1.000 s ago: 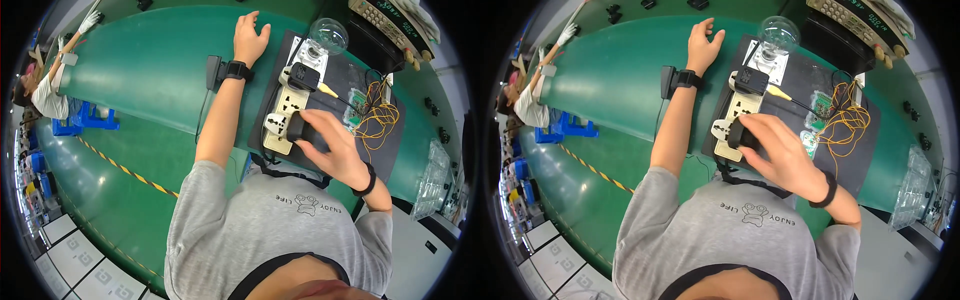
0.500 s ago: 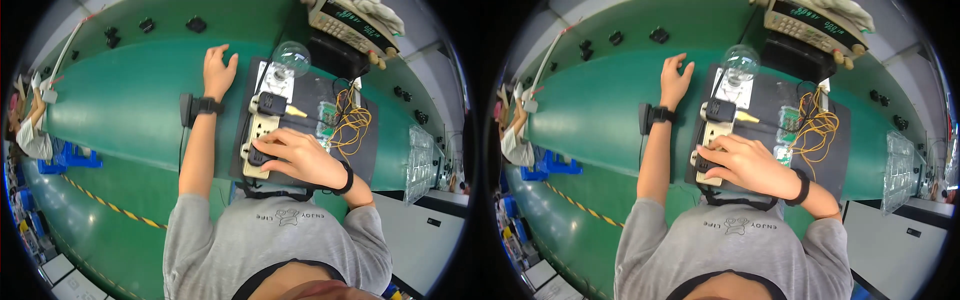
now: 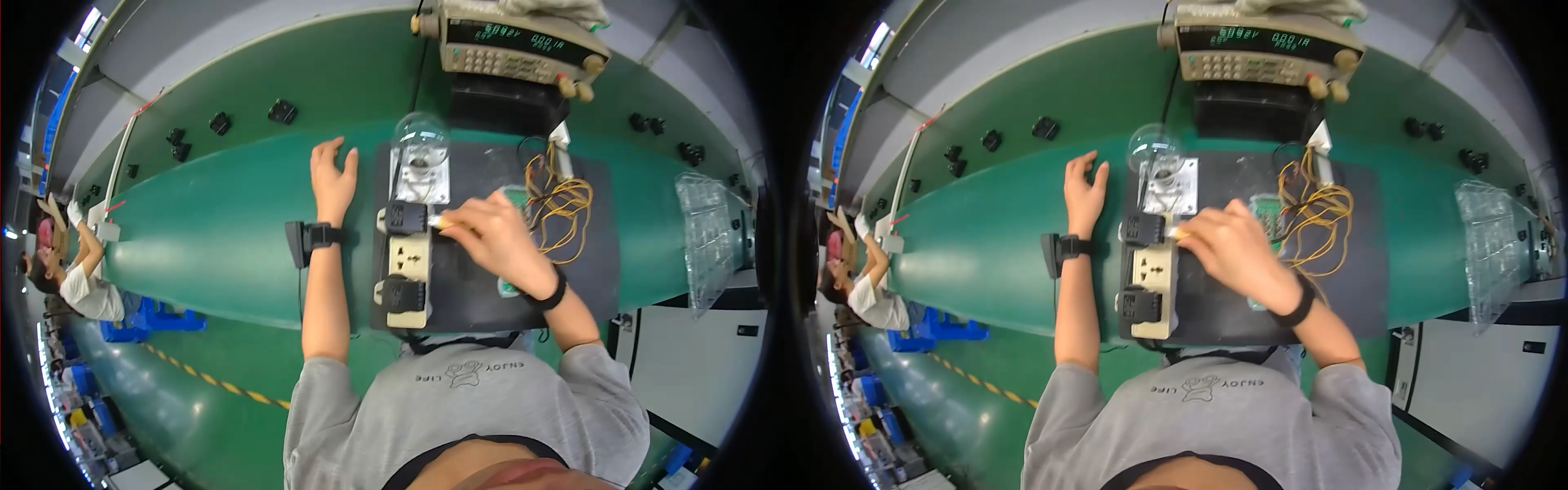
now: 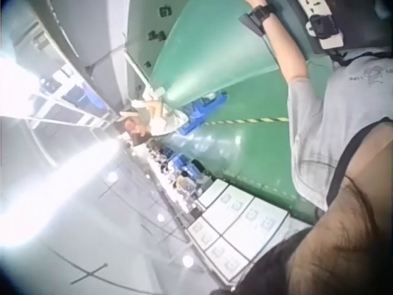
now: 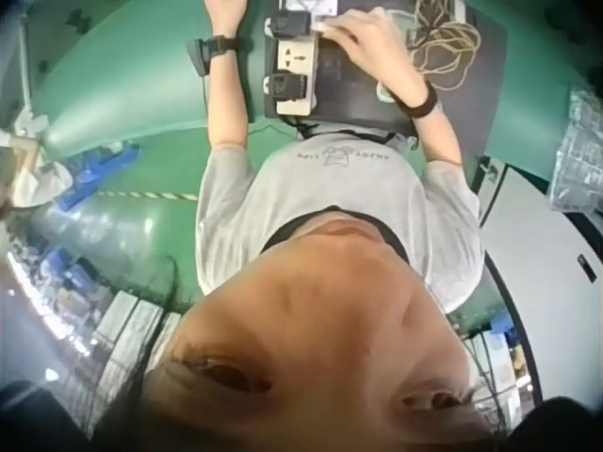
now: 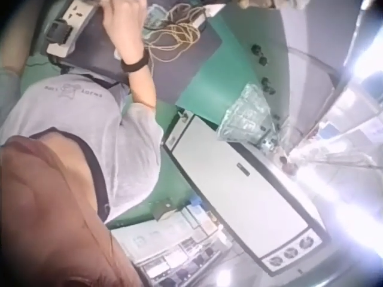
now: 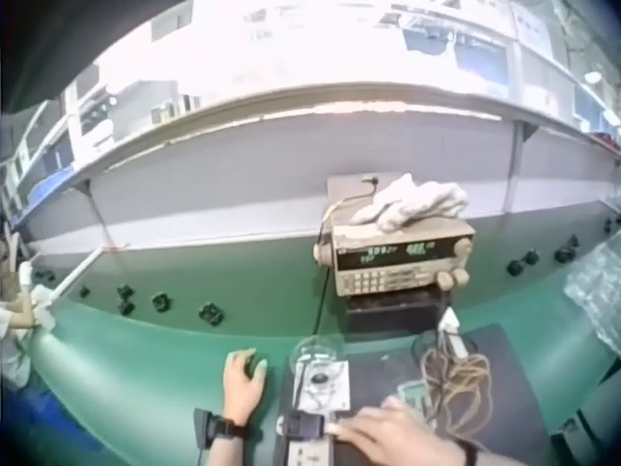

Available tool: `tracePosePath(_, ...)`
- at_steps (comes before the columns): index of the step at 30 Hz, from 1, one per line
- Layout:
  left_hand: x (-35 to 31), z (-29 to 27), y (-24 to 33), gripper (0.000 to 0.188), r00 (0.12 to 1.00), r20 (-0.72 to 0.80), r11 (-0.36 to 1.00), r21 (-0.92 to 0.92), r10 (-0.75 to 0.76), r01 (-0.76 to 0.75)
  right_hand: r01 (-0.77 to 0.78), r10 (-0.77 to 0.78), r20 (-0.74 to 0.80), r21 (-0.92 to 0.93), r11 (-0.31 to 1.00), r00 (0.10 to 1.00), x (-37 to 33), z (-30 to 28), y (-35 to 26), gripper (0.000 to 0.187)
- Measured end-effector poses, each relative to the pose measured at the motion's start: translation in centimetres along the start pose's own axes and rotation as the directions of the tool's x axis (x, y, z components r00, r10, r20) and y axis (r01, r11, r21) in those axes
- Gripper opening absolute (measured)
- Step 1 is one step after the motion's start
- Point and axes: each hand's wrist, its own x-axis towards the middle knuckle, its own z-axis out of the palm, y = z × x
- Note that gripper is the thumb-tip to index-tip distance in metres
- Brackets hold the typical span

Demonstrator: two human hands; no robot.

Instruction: The person tests power adapters by plugging them into a power strip and touching a probe to each one while adjusting a power supply. After each test, the person disconnects the probe, removes the adapter, and places it on the workbench.

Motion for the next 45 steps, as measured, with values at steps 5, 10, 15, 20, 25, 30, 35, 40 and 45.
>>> tracePosePath(5,0.7,0.1,0.9,0.028,0.997,-0.014,0.996,0.039,0.08,-0.08,-0.099,0.099,-0.005,0.009,0.995,0.995,-0.5,-1.6,0.7,0.015)
tracePosePath(10,0.5,0.4,0.4,0.027,0.998,0.034,0.998,0.031,0.052,-0.053,-0.058,0.058,-0.108,0.009,0.998,0.992,-0.8,-0.2,0.7,0.014)
tracePosePath(15,0.2,0.0,0.4,0.027,0.997,0.053,0.995,0.083,0.048,-0.053,-0.066,0.061,-0.101,-0.045,0.997,0.993,-1.3,0.3,0.4,0.014)
tracePosePath(20,0.1,-0.2,1.6,0.025,0.992,0.116,0.999,0.017,-0.046,0.044,-0.05,0.044,-0.122,-0.046,0.998,0.992,-1.2,0.9,0.3,0.014)
tracePosePath(25,0.3,-0.3,1.7,0.023,0.993,0.111,0.998,0.032,-0.051,0.048,-0.011,0.004,-0.12,-0.059,0.998,0.993,-0.6,1.3,0.1,0.016)
tracePosePath(30,0.4,0.0,1.2,0.023,0.995,0.082,0.996,0.051,0.063,-0.067,0.03,-0.052,-0.133,-0.166,0.986,0.99,-0.3,1.5,-0.2,0.017)
tracePosePath(35,0.0,0.2,0.0,0.024,0.993,0.073,0.991,0.079,0.098,-0.104,0.004,-0.013,-0.09,-0.094,0.996,0.996,-0.7,1.1,0.1,0.022)
tracePosePath(40,-0.3,0.1,0.8,0.023,0.993,0.112,0.996,0.074,0.034,-0.043,-0.081,0.069,-0.086,-0.146,0.986,0.994,-1.2,0.3,0.2,0.031)
tracePosePath(45,-0.1,0.2,1.0,0.023,0.994,0.101,0.997,0.06,0.043,-0.049,-0.094,0.085,-0.063,-0.154,0.984,0.994,-1.3,0.1,0.4,0.033)
